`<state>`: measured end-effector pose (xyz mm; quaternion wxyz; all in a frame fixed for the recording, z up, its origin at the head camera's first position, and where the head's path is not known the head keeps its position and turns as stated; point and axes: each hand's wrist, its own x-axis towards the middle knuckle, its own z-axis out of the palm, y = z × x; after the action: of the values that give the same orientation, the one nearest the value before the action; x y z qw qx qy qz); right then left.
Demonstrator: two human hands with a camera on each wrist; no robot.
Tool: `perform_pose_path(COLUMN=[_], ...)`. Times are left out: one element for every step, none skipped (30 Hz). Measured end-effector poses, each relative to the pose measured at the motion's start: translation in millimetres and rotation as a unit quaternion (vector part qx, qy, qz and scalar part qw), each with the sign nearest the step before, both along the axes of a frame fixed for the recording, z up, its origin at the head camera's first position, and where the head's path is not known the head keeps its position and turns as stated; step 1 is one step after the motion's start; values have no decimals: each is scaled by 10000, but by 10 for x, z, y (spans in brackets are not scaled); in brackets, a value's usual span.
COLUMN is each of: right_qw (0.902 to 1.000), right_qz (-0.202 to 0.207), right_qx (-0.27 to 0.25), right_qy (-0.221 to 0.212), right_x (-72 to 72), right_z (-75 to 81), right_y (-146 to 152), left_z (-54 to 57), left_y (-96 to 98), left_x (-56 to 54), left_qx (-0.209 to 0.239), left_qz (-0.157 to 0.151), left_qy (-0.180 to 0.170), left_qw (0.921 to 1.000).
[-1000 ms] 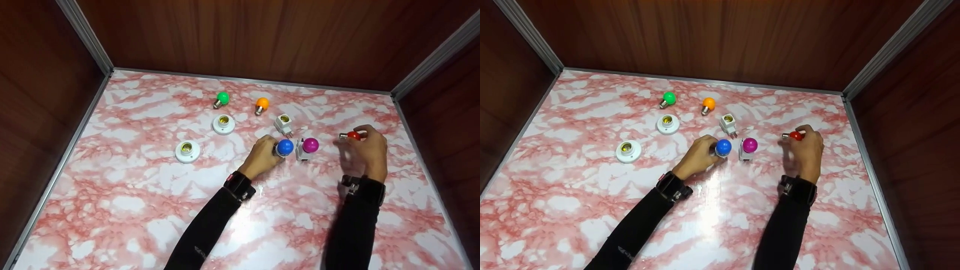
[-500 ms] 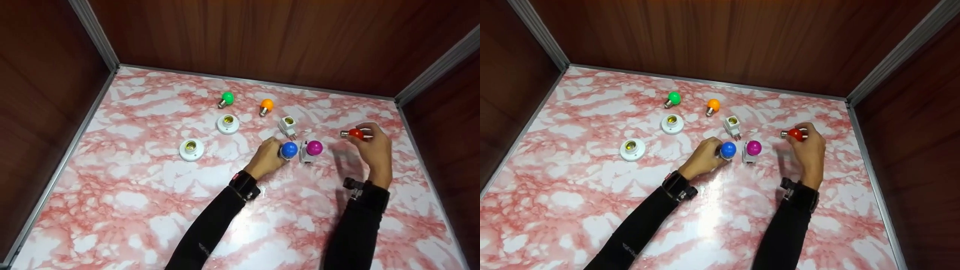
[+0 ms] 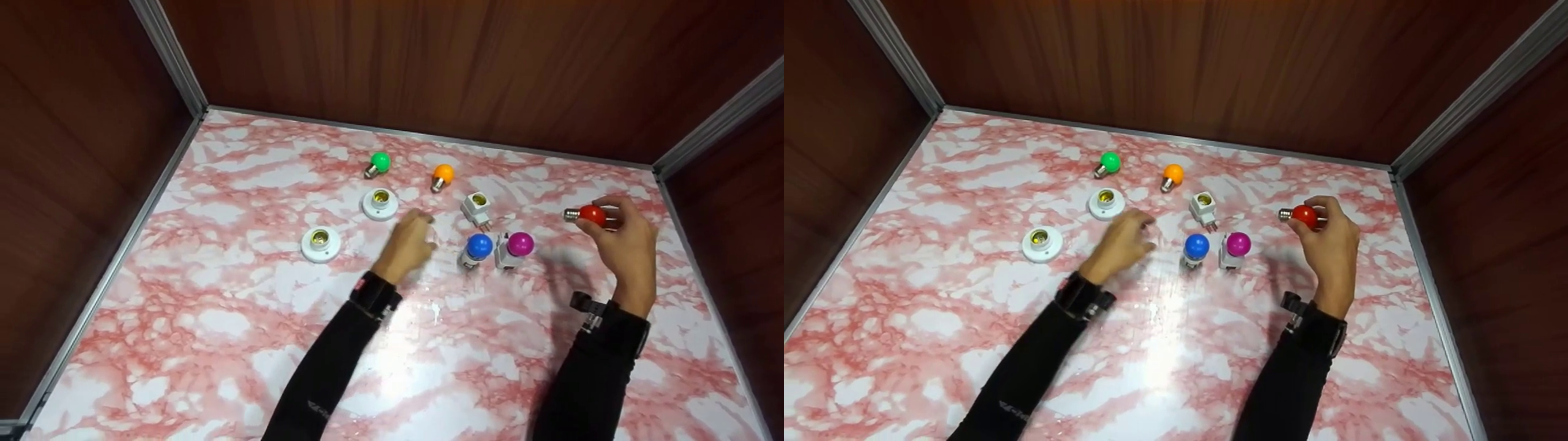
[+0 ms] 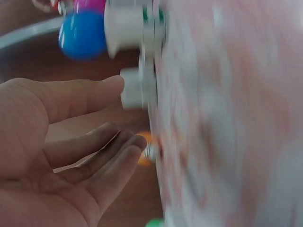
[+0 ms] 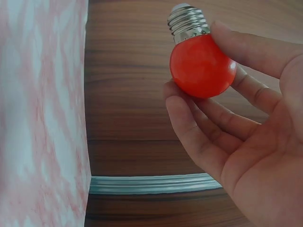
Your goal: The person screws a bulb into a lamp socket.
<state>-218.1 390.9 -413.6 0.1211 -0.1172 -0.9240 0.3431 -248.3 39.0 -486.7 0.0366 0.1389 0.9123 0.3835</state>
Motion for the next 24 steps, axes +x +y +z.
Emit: perform_pose_path(right_qw=[10000, 10000, 10000, 9999, 9998, 9998, 9997, 9996, 9994, 9992, 9989, 9986, 9982, 9978, 9974, 9971, 9968, 9966, 9964, 9963, 9962, 9960, 9959, 9958], right_qz=[18, 51, 90, 128, 172, 207, 237, 264, 281, 302, 330, 360, 399, 441, 477, 508, 529, 543, 544, 541, 532, 530, 524, 516], right_qx=[6, -4, -15, -32, -22, -12, -2, 16, 62, 83, 105, 119, 129, 146, 170, 190, 221, 242, 257, 262, 252, 233, 216, 201], right_qy=[7, 28, 25, -1, -26, -42, -76, -120, -182, -260, -317, -377, -435, -479, -511, -536, -552, -572, -593, -621, -649, -678, -703, -730], right_x=[0, -2, -4, -6, -10, -14, -19, -25, -31, -37, -43, -51, -60, -69, -76, -83, -90, -95, -99, -102, -104, -107, -111, -115], right_z=[-2, -6, -11, -19, -29, -40, -52, -65, -77, -87, -96, -106, -115, -123, -129, -136, -141, -144, -148, -151, -155, -159, -164, -167], right_y=[0, 1, 1, 2, 3, 4, 6, 8, 9, 9, 8, 7, 5, 4, 1, -2, -5, -10, -16, -23, -32, -43, -55, -68], left_z=[7, 16, 21, 26, 36, 47, 61, 75, 91, 108, 125, 140, 155, 167, 177, 183, 187, 186, 185, 180, 176, 170, 164, 157], left_y=[-90, -183, -274, -368, -461, -553, -644, -731, -816, -899, -976, -1049, -1116, -1175, -1227, -1271, -1307, -1337, -1358, -1372, -1382, -1389, -1393, -1394], left_x=[-14, -24, -35, -44, -47, -49, -47, -49, -47, -41, -31, -24, -17, -11, -4, 0, 4, 6, 8, 8, 10, 11, 12, 12], left_qx=[-33, -81, -142, -209, -358, -554, -765, -989, -1196, -1413, -1593, -1729, -1835, -1910, -1969, -1995, -1990, -1995, -1985, -1969, -1944, -1923, -1907, -1879], left_qz=[78, 166, 273, 374, 477, 581, 684, 784, 874, 948, 1044, 1126, 1198, 1244, 1277, 1297, 1300, 1265, 1231, 1190, 1161, 1142, 1129, 1122], left_qy=[136, 263, 351, 437, 488, 525, 521, 486, 381, 246, 49, -185, -431, -655, -857, -1022, -1149, -1220, -1262, -1274, -1274, -1254, -1217, -1169], left_qw=[9999, 9995, 9989, 9981, 9970, 9954, 9934, 9908, 9882, 9851, 9817, 9783, 9747, 9715, 9683, 9659, 9645, 9640, 9641, 9648, 9657, 9666, 9675, 9687])
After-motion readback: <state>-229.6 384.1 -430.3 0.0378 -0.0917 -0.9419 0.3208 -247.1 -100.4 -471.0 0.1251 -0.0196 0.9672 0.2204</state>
